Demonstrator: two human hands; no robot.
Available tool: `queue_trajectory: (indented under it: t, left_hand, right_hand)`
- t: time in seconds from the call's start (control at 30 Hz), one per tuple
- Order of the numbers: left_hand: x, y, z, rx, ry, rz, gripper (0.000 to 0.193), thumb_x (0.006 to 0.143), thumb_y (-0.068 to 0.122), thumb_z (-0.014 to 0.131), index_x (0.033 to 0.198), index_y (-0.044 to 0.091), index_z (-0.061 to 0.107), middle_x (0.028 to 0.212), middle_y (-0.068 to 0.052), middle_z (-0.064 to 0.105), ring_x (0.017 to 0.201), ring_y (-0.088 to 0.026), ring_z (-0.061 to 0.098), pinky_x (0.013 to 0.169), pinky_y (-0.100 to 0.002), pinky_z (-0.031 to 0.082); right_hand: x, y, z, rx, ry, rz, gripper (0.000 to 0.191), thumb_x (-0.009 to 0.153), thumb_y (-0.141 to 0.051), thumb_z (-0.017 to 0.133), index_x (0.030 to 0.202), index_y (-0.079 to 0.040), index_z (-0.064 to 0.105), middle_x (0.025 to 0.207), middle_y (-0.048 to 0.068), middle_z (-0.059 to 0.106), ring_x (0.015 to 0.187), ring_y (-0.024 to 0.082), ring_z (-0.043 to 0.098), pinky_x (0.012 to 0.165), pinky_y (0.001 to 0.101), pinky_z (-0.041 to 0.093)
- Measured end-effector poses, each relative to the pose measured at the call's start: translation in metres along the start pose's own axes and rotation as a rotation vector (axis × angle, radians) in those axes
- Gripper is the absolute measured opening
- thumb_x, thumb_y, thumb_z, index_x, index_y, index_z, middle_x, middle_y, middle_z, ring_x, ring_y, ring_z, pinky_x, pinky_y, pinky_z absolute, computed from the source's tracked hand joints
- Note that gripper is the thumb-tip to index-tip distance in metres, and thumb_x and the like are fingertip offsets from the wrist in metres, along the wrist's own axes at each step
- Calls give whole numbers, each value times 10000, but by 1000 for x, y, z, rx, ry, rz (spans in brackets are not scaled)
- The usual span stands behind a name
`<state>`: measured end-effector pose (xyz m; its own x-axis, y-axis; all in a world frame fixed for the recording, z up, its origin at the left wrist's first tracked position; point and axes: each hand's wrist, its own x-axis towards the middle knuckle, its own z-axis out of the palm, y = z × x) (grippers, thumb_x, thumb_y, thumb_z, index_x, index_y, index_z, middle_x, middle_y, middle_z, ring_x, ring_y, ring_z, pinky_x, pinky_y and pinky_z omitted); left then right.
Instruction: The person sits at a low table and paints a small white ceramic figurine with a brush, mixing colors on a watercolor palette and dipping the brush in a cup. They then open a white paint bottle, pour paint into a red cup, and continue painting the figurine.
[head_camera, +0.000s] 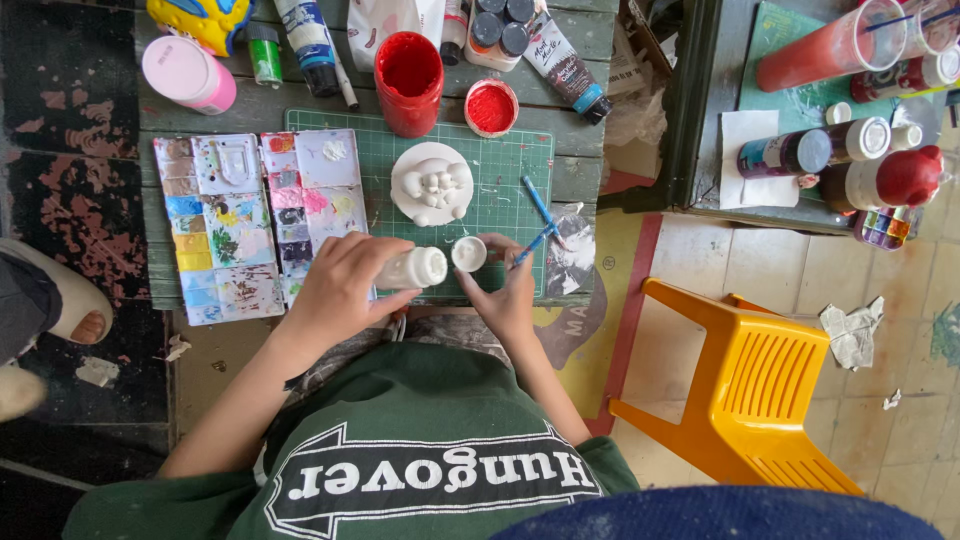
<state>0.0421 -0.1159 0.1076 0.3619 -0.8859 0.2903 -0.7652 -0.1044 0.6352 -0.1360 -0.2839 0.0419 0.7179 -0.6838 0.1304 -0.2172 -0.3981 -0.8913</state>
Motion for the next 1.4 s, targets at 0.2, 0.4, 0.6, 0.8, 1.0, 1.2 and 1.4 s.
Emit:
queue_trajectory:
  t: [0.2, 0.4, 0.6, 0.8, 1.0, 1.2, 1.4]
  left_hand:
    - [21, 18, 11, 59, -19, 120, 548, 774, 287, 848, 1270, 123, 682, 1040, -37, 686, 923, -237, 614, 796, -390, 532]
    - [29, 19, 18, -198, -102, 50, 433, 808, 341, 803, 1145, 84, 715, 878, -94, 708, 739, -287, 678, 677, -387, 546]
    - [24, -2, 43, -689, -509, -438, 361, 915, 395, 715, 991, 44, 750, 700, -74, 677, 641, -168, 634, 599, -319, 499]
    - [29, -2, 59, -988, -520, -602, 373, 952, 383, 693, 1041, 23, 728, 762, -7, 690, 677, -80, 620, 608, -267, 504]
    - [28, 30, 46, -186, -122, 13, 483, 864, 377, 769, 1216, 52, 710, 868, -142, 727, 724, -292, 712, 636, -385, 549]
    - [37, 30, 64, -121, -49, 90, 444, 889, 457, 761, 1144, 96, 717, 753, -103, 706, 643, -275, 688, 591, -389, 538]
    - [54, 21, 111, -1122, -586, -746, 490, 932, 510, 675, 1048, 35, 715, 694, -14, 679, 506, -113, 596, 473, -266, 462]
  right_hand:
    - [-18, 6, -26, 315, -130, -61, 611, 858, 57, 813, 1174, -59, 302, 1369, 218, 565, 1265, 289, 632, 1101, 436, 532]
    - [-17, 12, -31, 708, -235, 55, 586, 872, 57, 809, 1072, -127, 290, 1346, 217, 569, 1314, 315, 615, 1108, 474, 540]
    - [-15, 7, -53, 536, -293, 15, 589, 855, 74, 821, 1016, -111, 286, 1285, 227, 645, 1320, 335, 628, 1139, 471, 532]
    - [-5, 4, -60, 502, -323, 16, 562, 854, 36, 809, 1094, -74, 313, 1287, 199, 610, 1298, 318, 615, 1115, 471, 536]
    - [-14, 25, -56, 597, -306, 89, 323, 1015, 1, 634, 1152, -56, 347, 1294, 154, 534, 1274, 252, 567, 1086, 421, 512]
    - [-3, 35, -54, 341, -230, 52, 71, 1129, -121, 434, 1117, -51, 436, 1096, 122, 550, 970, 190, 510, 915, 338, 440]
    - [14, 27, -54, -14, -19, -57, 357, 1140, -265, 290, 1077, -26, 546, 924, 119, 600, 794, 202, 555, 744, 352, 451]
